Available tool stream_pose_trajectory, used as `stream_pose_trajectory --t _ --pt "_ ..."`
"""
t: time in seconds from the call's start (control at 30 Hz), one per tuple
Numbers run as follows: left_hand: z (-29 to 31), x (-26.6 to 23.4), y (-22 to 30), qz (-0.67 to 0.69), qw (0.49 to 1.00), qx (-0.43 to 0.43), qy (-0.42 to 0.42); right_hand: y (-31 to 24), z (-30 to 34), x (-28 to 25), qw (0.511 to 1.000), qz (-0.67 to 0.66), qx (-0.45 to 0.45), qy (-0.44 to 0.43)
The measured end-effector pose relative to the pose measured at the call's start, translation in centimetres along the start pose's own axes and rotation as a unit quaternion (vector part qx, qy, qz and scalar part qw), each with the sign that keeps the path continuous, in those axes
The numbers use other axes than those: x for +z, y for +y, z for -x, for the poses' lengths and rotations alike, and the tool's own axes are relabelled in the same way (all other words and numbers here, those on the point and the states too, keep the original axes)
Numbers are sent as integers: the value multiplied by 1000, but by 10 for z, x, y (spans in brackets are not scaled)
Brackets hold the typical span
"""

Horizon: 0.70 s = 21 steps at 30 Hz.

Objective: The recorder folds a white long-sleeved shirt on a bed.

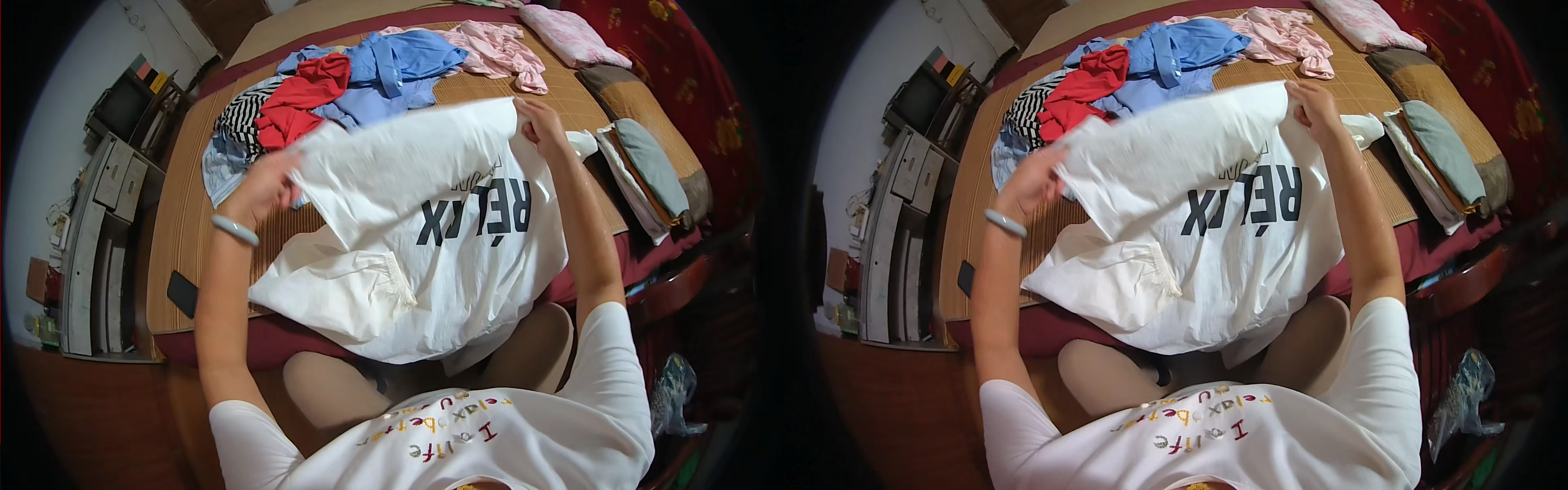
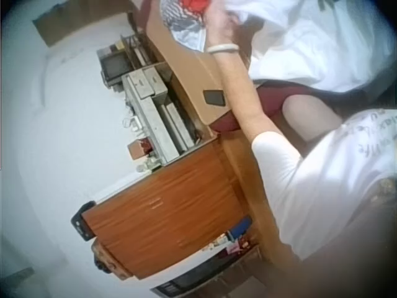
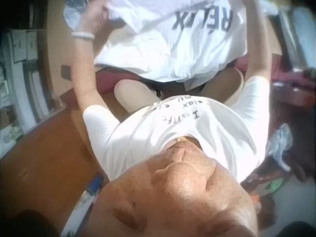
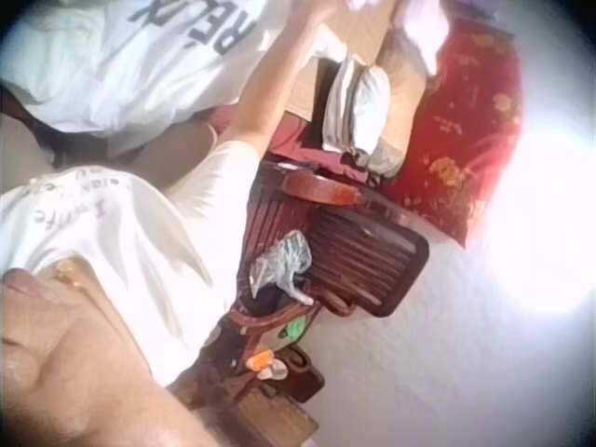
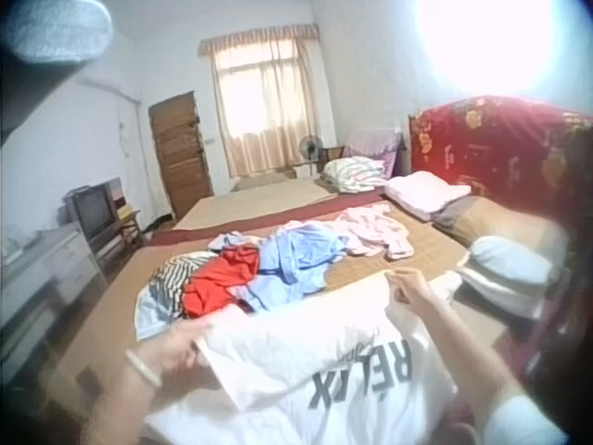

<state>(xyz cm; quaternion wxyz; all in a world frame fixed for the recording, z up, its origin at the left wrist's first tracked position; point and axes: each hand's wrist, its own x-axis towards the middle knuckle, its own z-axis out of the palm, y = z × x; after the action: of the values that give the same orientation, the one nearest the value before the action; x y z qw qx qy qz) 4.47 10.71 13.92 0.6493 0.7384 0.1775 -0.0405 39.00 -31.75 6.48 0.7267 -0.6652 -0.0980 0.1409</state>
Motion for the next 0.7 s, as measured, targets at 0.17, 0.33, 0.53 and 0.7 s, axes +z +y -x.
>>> stream_pose_trajectory --t 0.17,0.33,0.53,0.7 --pt "-83 -48 50 321 935 27 150 -11 -72 36 995 -30 -65 68" --pt "-128 -23 48 129 953 107 254 5 -85 90 923 235 -278 122" --pt "-153 -24 -33 107 934 9 339 72 -30 116 837 523 -148 -59" --pt "-143 -65 -72 260 891 0 373 95 16 112 780 551 -277 -103"
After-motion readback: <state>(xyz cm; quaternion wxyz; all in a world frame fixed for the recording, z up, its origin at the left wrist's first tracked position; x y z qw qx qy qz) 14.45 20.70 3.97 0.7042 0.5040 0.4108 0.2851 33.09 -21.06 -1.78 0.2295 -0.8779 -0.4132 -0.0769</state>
